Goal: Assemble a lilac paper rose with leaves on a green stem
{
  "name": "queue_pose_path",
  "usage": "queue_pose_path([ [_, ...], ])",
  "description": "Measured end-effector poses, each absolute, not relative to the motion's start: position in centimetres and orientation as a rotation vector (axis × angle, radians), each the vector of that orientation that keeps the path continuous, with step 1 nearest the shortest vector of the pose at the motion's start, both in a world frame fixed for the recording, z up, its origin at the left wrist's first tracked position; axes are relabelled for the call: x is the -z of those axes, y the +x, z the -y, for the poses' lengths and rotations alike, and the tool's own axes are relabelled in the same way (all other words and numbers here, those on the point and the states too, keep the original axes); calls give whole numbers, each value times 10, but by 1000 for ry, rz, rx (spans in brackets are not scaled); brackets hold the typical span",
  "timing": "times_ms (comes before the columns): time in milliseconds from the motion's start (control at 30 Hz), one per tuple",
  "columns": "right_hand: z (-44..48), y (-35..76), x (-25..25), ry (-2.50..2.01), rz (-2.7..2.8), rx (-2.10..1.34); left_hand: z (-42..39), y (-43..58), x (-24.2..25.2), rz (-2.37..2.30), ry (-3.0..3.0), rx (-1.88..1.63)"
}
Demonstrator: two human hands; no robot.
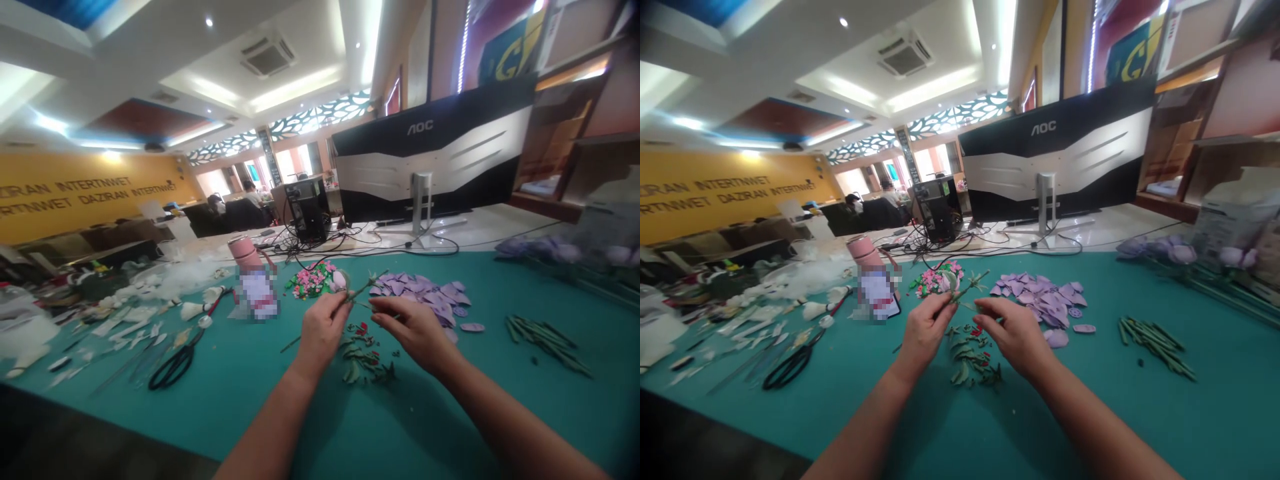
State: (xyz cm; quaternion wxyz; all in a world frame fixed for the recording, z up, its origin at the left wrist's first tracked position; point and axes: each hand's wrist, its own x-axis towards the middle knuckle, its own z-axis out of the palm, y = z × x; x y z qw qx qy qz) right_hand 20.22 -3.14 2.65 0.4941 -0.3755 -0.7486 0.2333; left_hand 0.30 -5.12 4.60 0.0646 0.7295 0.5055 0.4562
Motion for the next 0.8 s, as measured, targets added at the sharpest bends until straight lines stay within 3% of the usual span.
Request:
queue_pose_path([
  [367, 32, 206, -31, -864, 1813, -395, 67, 13, -63, -1524, 2169, -1352],
  [567, 46, 208, -39, -838, 1777, -68, 60, 15, -60, -1618, 2084, -1448],
  [800, 53, 197, -38, -809, 1842, -239, 60, 35, -48, -1581, 2249, -1486],
])
